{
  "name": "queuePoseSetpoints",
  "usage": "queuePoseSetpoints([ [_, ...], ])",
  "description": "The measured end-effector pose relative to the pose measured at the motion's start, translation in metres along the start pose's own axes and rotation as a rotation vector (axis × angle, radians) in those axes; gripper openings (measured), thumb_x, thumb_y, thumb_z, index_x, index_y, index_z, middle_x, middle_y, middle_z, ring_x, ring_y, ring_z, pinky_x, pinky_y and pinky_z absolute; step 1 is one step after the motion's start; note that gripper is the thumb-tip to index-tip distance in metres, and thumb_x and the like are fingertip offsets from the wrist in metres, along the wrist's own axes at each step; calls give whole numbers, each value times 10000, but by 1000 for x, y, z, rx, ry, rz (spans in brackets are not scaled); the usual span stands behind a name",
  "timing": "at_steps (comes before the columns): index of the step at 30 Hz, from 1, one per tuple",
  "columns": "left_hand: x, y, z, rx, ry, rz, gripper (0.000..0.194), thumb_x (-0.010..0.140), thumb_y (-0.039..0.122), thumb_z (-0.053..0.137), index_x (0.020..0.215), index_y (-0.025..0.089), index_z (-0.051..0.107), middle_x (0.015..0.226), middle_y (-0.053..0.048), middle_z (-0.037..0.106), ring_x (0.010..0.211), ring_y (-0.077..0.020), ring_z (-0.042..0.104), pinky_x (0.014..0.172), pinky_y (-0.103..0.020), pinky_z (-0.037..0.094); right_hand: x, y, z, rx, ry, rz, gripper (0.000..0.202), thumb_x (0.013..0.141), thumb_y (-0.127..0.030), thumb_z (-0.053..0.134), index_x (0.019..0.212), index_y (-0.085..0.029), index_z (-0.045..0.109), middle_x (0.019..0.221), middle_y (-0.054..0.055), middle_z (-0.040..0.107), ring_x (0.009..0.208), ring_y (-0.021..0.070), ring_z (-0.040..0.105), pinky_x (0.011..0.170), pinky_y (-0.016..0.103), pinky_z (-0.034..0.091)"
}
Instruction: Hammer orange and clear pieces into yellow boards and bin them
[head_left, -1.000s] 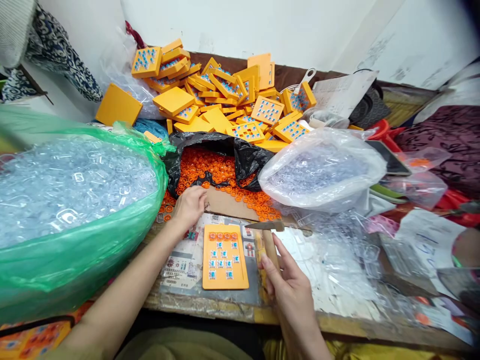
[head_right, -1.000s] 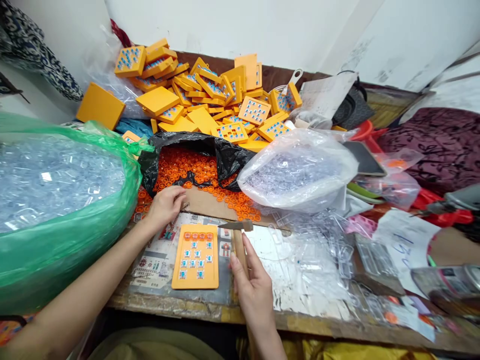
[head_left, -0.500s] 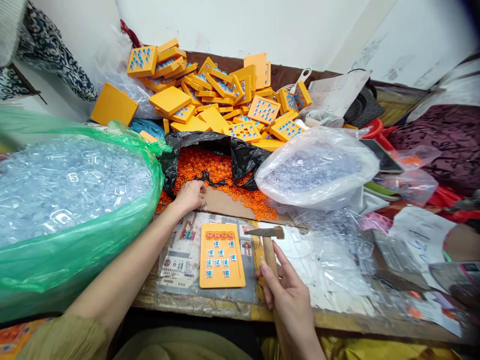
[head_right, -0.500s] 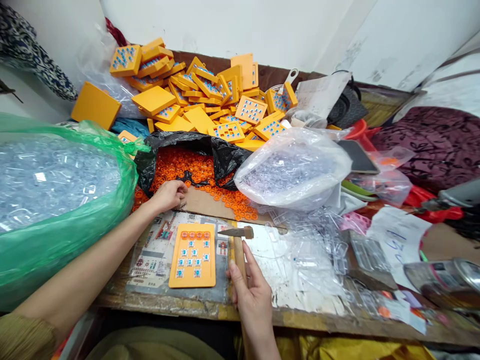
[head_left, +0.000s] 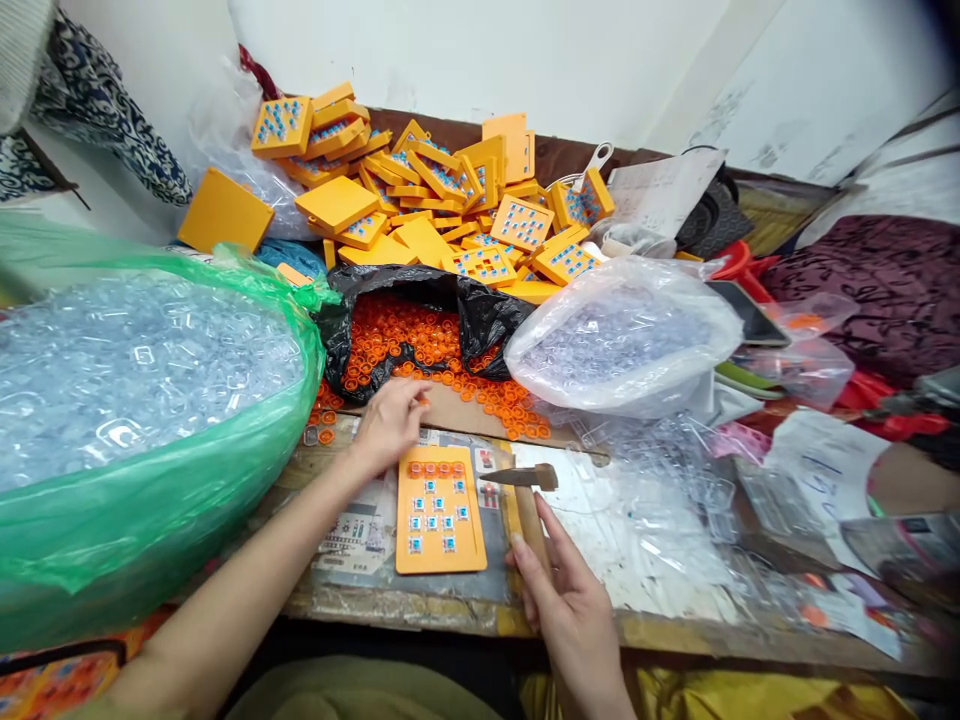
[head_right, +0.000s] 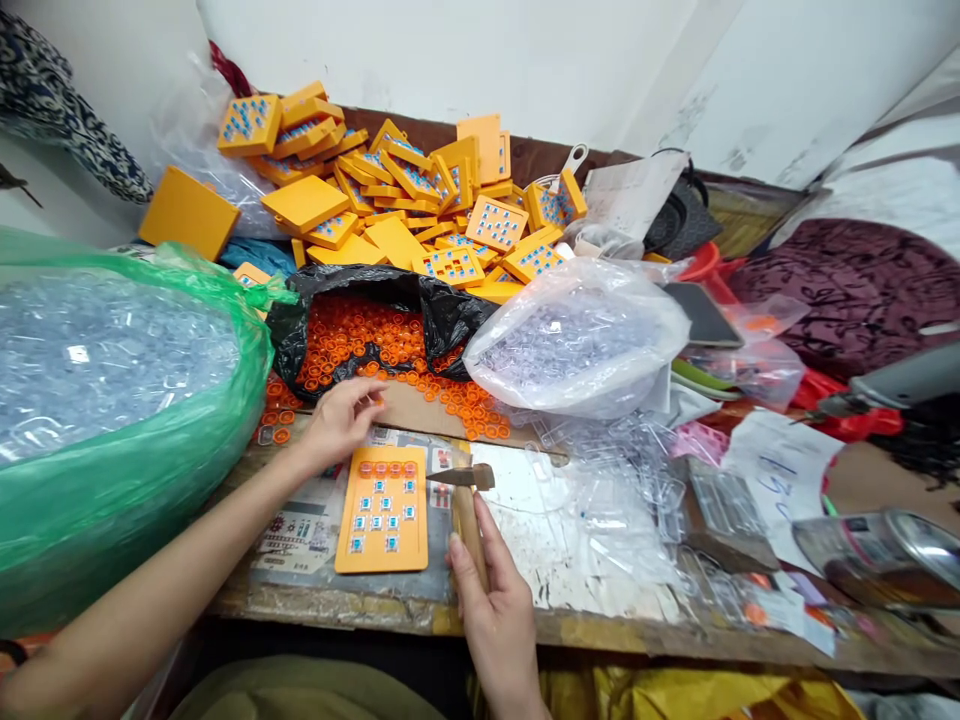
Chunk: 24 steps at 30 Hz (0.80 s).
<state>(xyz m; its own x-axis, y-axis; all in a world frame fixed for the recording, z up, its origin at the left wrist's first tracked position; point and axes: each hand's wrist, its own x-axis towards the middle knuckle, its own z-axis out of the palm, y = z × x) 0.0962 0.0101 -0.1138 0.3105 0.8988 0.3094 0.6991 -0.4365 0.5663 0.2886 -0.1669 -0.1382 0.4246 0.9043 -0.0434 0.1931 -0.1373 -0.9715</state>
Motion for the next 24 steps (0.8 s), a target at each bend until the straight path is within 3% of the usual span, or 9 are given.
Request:
queuePoseSetpoints([
  [3,-39,34,6,-92,-4,169,320,851,158,560,1169,143,591,940,-72,692,884,-202,628,820,-352,535,2,1,-3,-93,-25,-34,523,817,-439,654,1298,-240,608,1125,52,725,1013,286,688,800,383,604],
  [5,-61,48,14,-90,-2,244,310,854,129,541,1161,127,585,892,-85,695,830,-216,637,749,-356,549,2,-1,-3,-154,-52,-87,494,844,-416,623,1300,-224,604,1272,52,648,1177,287,603,972,412,515],
  [7,-73,51,22,-36,18,254,318,859,112,524,1172,121,578,839,-89,696,766,-225,646,689,-356,552,2,-5,-1,-221,-88,-152,468,877,-388,581,1310,-211,593,1342,58,587,1245,270,544,1040,407,447],
  [12,-75,42,33,-12,96,239,466,865,124,537,1325,133,469,824,-71,723,725,-210,685,687,-331,569,2,-19,0,-407,-212,-288,437,939,-282,493,1374,-244,514,1379,48,545,1245,232,541,1034,356,454],
  [17,-72,40,33,-39,114,228,505,862,139,555,1353,181,443,847,-42,747,713,-185,705,687,-301,577,2,-26,-3,-388,-115,-462,446,929,-208,517,1371,-269,513,1335,42,595,1185,223,600,970,309,510],
  [24,-73,40,34,-44,83,168,533,832,134,612,1341,178,460,849,-41,755,725,-195,712,696,-315,584,7,-22,-3,-558,-220,-366,429,962,-264,442,1385,-225,496,1356,62,564,1192,226,590,952,304,516],
])
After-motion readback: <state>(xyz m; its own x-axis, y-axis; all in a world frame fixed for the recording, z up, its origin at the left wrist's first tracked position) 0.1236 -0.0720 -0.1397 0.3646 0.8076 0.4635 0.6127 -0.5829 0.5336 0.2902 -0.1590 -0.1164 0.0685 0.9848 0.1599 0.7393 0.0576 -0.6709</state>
